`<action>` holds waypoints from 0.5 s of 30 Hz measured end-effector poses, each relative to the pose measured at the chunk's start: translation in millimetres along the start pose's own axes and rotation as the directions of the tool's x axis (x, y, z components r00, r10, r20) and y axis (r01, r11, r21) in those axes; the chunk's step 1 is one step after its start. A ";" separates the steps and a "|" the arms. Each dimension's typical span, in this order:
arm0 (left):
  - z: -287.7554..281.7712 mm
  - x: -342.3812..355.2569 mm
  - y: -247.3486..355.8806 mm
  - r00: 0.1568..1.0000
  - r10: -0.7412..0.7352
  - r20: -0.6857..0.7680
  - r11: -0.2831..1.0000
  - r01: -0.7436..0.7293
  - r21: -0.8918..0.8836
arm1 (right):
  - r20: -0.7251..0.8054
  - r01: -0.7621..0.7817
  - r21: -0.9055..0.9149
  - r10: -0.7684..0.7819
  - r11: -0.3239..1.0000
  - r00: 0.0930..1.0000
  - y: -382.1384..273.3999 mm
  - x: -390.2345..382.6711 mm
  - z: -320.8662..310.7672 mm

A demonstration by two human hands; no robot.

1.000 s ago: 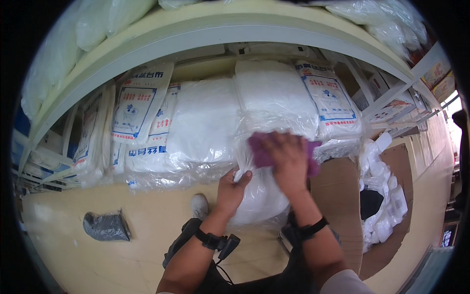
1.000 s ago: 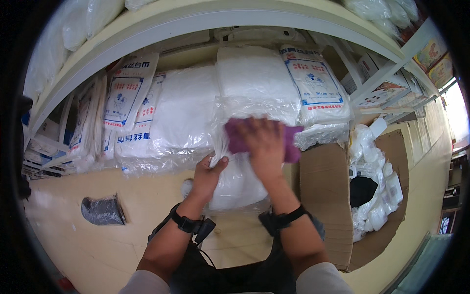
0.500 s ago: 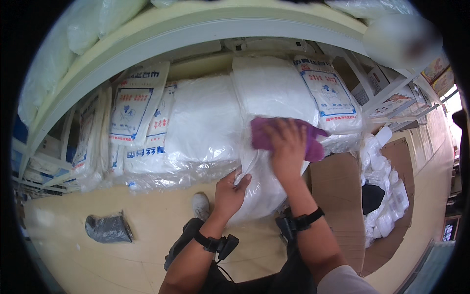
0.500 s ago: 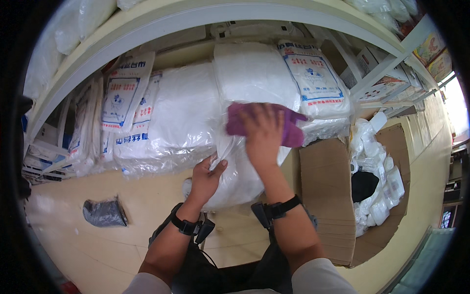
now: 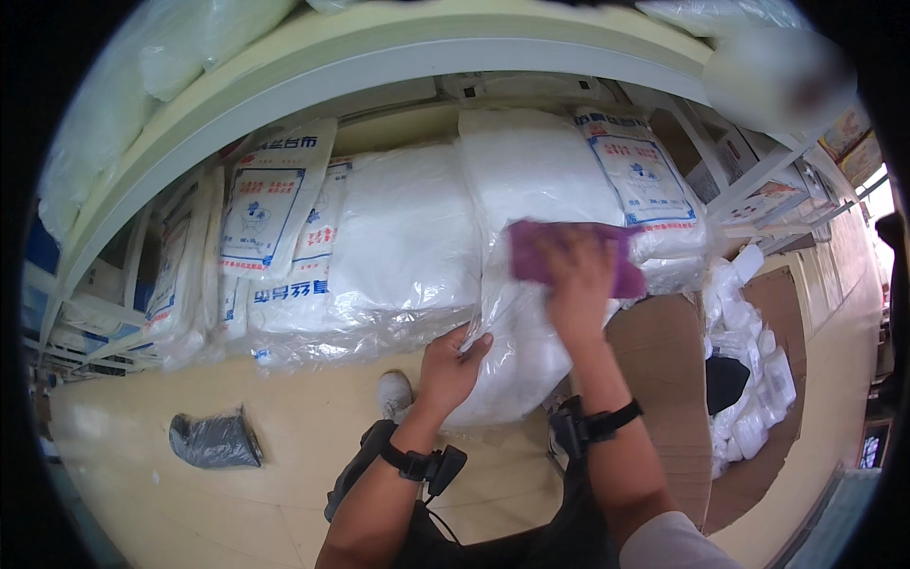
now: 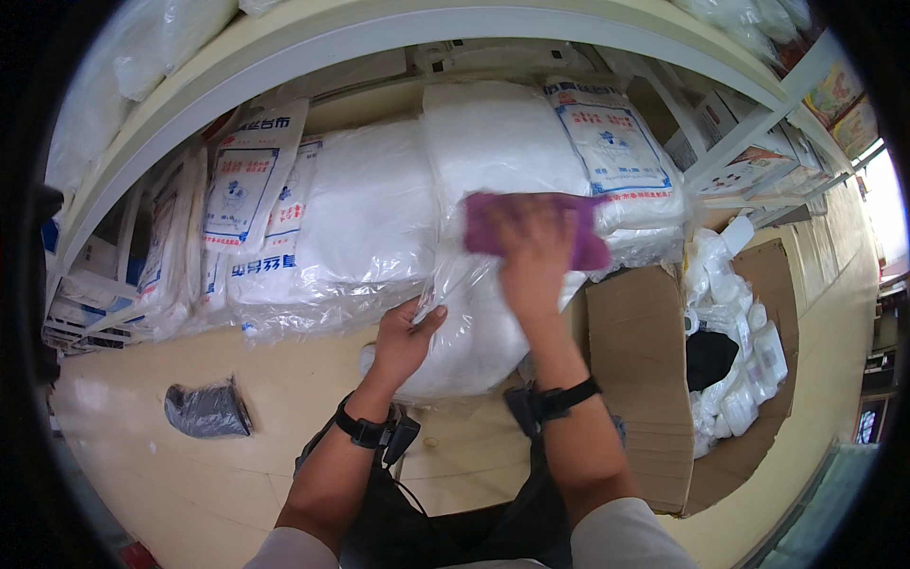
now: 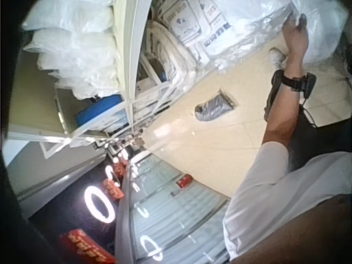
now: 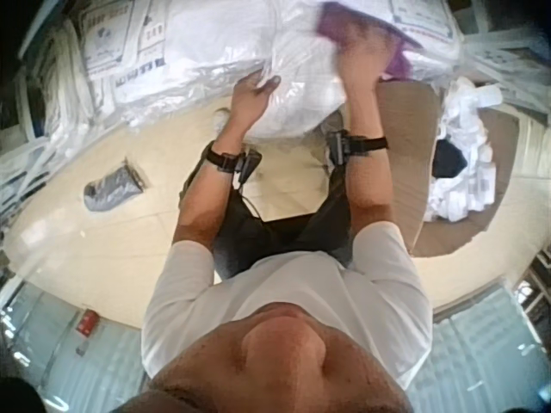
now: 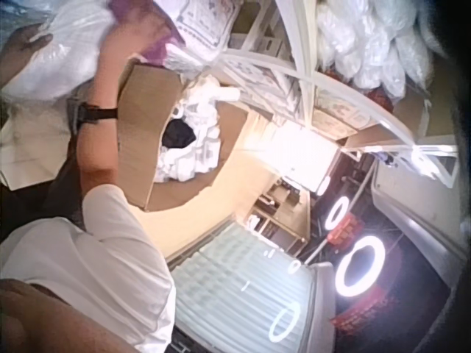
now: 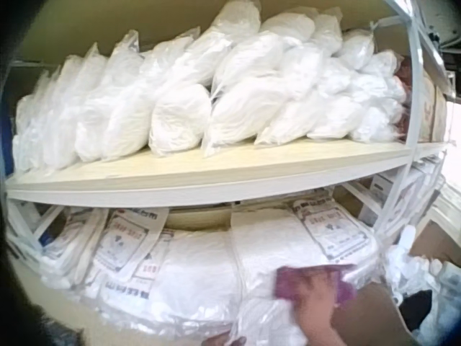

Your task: The person wipes the plastic-wrapped surfaces of stacked white packages on a shelf using a purple cloth. They repeatedly pick up each package, wipe its top and sides, and place it back in the same position.

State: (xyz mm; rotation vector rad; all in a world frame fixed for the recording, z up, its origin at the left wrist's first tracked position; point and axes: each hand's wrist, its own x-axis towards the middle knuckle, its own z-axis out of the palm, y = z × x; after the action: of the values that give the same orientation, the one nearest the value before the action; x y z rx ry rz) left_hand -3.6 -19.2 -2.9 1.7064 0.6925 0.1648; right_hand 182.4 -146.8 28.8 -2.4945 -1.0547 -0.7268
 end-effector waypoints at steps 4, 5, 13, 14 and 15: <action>-17.4 8.6 -17.8 0.996 0.013 -0.087 0.973 -0.033 -0.229 | -0.168 -0.347 0.202 0.382 0.916 0.909 59.0 -3.5 -18.9; -19.8 14.8 -18.5 0.985 0.000 -0.171 0.946 -0.055 -0.319 | -0.227 -0.360 0.348 0.450 0.866 0.864 63.3 -4.1 -24.9; -38.5 33.7 -2.9 0.942 -0.091 -0.324 0.961 -0.002 -0.276 | -0.232 -0.136 0.470 0.271 0.872 0.934 13.0 -1.4 -24.8; -37.4 33.7 -9.2 0.947 -0.068 -0.313 0.958 -0.026 -0.285 | -0.259 -0.082 0.452 0.219 0.888 0.941 3.0 0.0 -28.1; -31.9 35.4 -7.0 0.956 -0.041 -0.292 0.952 -0.051 -0.301 | -0.288 -0.031 0.421 0.166 0.907 0.943 -4.2 0.9 -32.0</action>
State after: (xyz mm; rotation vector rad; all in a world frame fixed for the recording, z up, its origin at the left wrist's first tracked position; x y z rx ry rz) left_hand 7.8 27.1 -10.0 1.3974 0.8356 0.5143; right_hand 169.4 -159.0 55.8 -1.9746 -0.8495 -0.7544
